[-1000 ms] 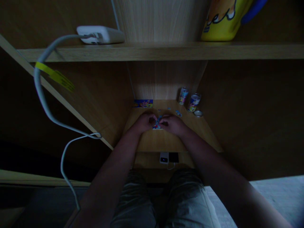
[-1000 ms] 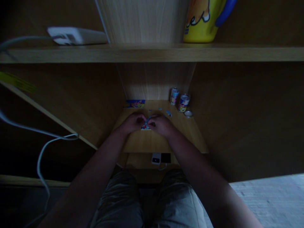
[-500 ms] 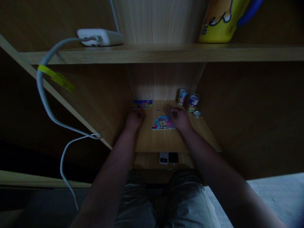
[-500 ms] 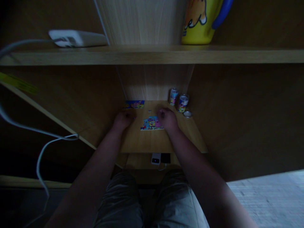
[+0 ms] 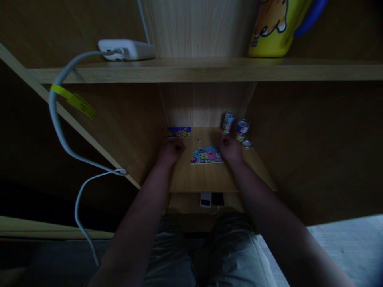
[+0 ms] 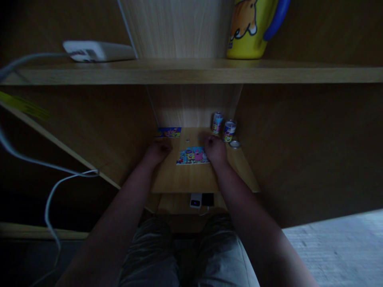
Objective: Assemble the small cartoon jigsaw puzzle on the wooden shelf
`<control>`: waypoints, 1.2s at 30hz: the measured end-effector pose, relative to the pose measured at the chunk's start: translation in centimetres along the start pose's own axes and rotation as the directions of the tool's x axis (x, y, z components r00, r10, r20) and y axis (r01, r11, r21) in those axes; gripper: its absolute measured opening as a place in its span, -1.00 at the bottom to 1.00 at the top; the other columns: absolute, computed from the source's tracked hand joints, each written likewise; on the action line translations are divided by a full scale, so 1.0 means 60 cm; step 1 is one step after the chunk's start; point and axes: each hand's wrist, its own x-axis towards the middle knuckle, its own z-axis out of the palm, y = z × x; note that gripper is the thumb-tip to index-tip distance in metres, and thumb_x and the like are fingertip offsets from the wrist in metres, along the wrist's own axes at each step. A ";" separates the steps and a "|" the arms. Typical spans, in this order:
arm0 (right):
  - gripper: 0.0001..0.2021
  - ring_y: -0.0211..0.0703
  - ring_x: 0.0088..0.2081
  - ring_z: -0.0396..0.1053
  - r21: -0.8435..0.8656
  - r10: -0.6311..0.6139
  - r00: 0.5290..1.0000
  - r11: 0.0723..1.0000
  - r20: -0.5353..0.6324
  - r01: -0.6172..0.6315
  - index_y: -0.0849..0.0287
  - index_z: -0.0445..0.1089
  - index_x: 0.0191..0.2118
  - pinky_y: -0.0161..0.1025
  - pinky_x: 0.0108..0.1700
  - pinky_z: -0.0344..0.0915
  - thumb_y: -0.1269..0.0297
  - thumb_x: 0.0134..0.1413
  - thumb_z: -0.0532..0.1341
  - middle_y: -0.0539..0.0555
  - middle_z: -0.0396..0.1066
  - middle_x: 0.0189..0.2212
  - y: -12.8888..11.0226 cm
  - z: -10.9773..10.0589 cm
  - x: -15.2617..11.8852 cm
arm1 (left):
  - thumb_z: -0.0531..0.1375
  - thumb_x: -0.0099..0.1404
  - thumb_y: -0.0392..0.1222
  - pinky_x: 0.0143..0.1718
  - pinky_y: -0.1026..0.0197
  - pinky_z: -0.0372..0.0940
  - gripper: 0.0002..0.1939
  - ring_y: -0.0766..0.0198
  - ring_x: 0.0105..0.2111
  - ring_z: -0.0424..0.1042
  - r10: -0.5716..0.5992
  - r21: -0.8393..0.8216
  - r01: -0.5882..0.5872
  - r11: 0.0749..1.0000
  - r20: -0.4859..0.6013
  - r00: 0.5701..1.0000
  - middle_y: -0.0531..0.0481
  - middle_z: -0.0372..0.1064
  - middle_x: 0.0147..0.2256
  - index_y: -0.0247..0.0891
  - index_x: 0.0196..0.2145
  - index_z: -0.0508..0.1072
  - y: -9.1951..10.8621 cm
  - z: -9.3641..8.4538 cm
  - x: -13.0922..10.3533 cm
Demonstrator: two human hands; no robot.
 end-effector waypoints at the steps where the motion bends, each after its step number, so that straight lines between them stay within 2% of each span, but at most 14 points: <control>1: -0.69 0.06 -0.21 0.63 0.014 -0.012 1.000 1.000 0.005 0.012 0.16 0.66 -0.16 -0.16 -0.11 0.45 0.14 0.42 0.19 0.22 0.71 -0.20 0.000 0.001 0.000 | 0.38 0.34 -0.27 0.15 0.01 0.51 -0.90 0.01 -0.07 0.69 0.006 -0.014 -0.006 1.000 0.000 1.000 -0.11 0.73 -0.18 -0.15 -0.31 0.73 -0.001 0.002 0.000; 6: -0.72 -0.01 -0.18 0.61 0.085 -0.112 0.993 0.990 0.039 0.108 0.14 0.62 -0.24 -0.17 -0.03 0.45 0.19 0.41 0.19 0.18 0.70 -0.19 0.000 0.008 0.002 | 0.34 0.37 -0.27 0.10 0.02 0.52 -0.92 0.06 -0.10 0.67 0.059 -0.110 -0.059 0.992 -0.003 0.998 -0.09 0.71 -0.16 -0.18 -0.28 0.67 -0.002 0.012 -0.002; 10: -0.70 -0.02 -0.26 0.57 0.100 -0.159 0.985 0.983 0.072 0.152 0.12 0.60 -0.29 -0.16 -0.10 0.44 0.17 0.43 0.18 0.14 0.67 -0.27 -0.003 0.012 -0.001 | 0.32 0.37 -0.24 0.12 0.04 0.52 -0.87 0.08 -0.06 0.66 0.033 -0.186 -0.055 0.981 -0.117 0.993 -0.08 0.71 -0.07 -0.17 -0.14 0.67 -0.001 0.011 -0.002; 12: -0.70 -0.03 -0.28 0.56 0.104 -0.173 0.980 0.981 0.096 0.163 0.12 0.60 -0.29 -0.16 -0.14 0.43 0.17 0.43 0.19 0.14 0.66 -0.28 -0.006 0.011 -0.004 | 0.32 0.37 -0.22 0.16 0.03 0.51 -0.81 0.06 0.00 0.66 0.014 -0.230 -0.046 0.972 -0.137 0.990 -0.08 0.71 -0.01 -0.15 -0.09 0.69 0.000 0.009 0.000; 17: -0.74 -0.01 -0.22 0.57 0.106 -0.220 0.969 0.972 0.116 0.208 0.12 0.62 -0.26 -0.15 -0.06 0.43 0.22 0.43 0.22 0.15 0.67 -0.23 -0.012 0.007 -0.004 | 0.34 0.32 -0.21 0.12 -0.02 0.53 -0.93 0.07 -0.09 0.66 -0.050 -0.292 0.010 0.956 -0.127 0.991 -0.06 0.72 -0.16 -0.16 -0.25 0.66 -0.001 0.012 0.004; 20: -0.80 0.00 -0.11 0.58 0.108 -0.337 0.927 0.940 0.162 0.323 0.10 0.64 -0.24 -0.12 0.09 0.40 0.24 0.42 0.28 0.13 0.67 -0.20 -0.012 0.008 -0.006 | 0.36 0.29 -0.21 0.07 0.03 0.54 -0.98 0.10 -0.13 0.66 -0.064 -0.293 0.025 0.956 -0.121 0.991 -0.04 0.70 -0.21 -0.16 -0.30 0.64 -0.003 0.016 0.007; 23: -0.88 0.02 -0.02 0.56 0.100 -0.430 0.862 0.903 0.268 0.419 0.04 0.66 -0.17 -0.07 0.18 0.35 0.14 0.34 0.43 0.08 0.66 -0.13 -0.010 0.014 -0.013 | 0.38 0.28 -0.19 0.04 0.06 0.53 -0.97 0.10 -0.13 0.67 -0.062 -0.323 0.031 0.946 -0.087 0.994 -0.05 0.70 -0.22 -0.17 -0.31 0.63 -0.001 0.018 0.005; 26: -0.83 0.03 0.02 0.54 0.059 -0.423 0.830 0.900 0.365 0.432 -0.01 0.67 -0.14 -0.04 0.17 0.33 0.08 0.25 0.53 0.05 0.65 -0.09 -0.005 0.023 -0.018 | 0.37 0.27 -0.22 0.05 0.05 0.53 -0.98 0.11 -0.14 0.67 -0.033 -0.381 0.015 0.924 -0.041 0.999 -0.06 0.71 -0.22 -0.18 -0.32 0.63 0.007 0.017 0.000; 31: -0.81 0.14 0.13 0.49 -0.005 -0.354 0.862 0.924 0.364 0.382 -0.01 0.66 -0.12 0.03 0.17 0.32 0.07 0.24 0.54 0.10 0.64 0.01 0.004 0.026 -0.017 | 0.38 0.29 -0.19 0.11 0.00 0.53 -0.94 0.10 -0.12 0.67 0.053 -0.436 -0.044 0.899 0.010 0.999 -0.07 0.72 -0.20 -0.20 -0.32 0.66 0.022 0.013 -0.009; 36: -0.82 0.18 0.17 0.48 -0.018 -0.352 0.869 0.924 0.347 0.382 -0.02 0.66 -0.12 0.06 0.19 0.33 0.09 0.24 0.54 0.11 0.64 0.04 0.002 0.025 -0.017 | 0.37 0.34 -0.18 0.16 -0.03 0.53 -0.92 0.09 -0.08 0.69 0.087 -0.437 -0.043 0.898 0.081 0.993 -0.05 0.74 -0.18 -0.16 -0.29 0.70 0.035 0.009 -0.015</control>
